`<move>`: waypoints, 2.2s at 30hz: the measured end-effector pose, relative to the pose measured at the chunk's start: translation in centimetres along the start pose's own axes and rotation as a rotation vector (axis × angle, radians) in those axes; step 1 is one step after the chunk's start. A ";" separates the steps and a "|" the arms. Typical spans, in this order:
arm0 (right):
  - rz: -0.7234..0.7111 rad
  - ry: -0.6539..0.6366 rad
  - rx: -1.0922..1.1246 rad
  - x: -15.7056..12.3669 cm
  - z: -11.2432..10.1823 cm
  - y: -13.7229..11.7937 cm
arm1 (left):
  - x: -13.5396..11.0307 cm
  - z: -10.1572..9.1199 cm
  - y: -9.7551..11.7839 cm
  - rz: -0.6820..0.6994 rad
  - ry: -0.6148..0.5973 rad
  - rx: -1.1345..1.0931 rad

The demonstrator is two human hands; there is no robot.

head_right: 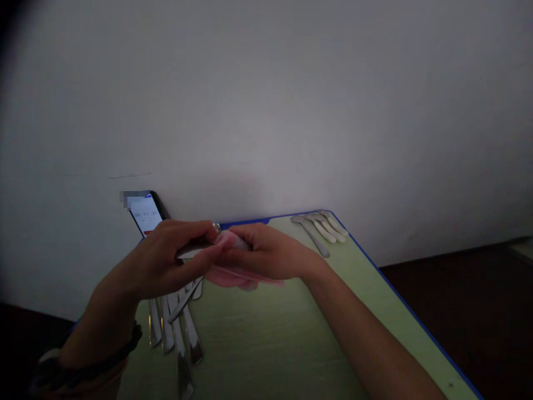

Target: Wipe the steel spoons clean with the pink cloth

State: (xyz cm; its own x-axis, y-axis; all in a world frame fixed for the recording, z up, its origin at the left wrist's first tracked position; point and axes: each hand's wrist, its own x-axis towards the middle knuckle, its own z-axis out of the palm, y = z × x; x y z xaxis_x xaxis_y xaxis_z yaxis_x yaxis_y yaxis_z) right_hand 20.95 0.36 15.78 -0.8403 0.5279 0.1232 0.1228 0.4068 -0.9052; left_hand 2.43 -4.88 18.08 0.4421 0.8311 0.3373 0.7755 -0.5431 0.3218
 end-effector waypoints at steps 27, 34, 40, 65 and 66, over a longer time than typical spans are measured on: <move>-0.087 -0.093 -0.229 0.0 -1.8 2.1 | -0.1 -0.9 -0.9 0.052 0.093 0.077; -0.004 -0.094 -0.237 0.1 -2.7 3.8 | -1.1 -2.0 -2.9 -0.007 0.160 0.085; 0.063 -0.069 -0.256 -0.3 -3.6 4.2 | -1.0 -1.5 -3.3 -0.045 0.203 0.093; 0.166 -0.094 -0.326 -2.6 -4.5 0.7 | -1.7 -1.4 -4.7 -0.141 0.388 -0.146; 0.163 -0.097 -0.347 -2.6 -4.4 0.5 | -1.7 -1.4 -4.6 -0.139 0.392 -0.137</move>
State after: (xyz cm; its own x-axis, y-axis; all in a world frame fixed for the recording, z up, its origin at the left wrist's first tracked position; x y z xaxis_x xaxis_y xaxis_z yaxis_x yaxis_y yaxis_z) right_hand 25.49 2.49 16.76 -0.8392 0.5400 -0.0648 0.4159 0.5605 -0.7161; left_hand -2.59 -3.97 17.28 0.1133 0.8037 0.5841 0.7372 -0.4622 0.4929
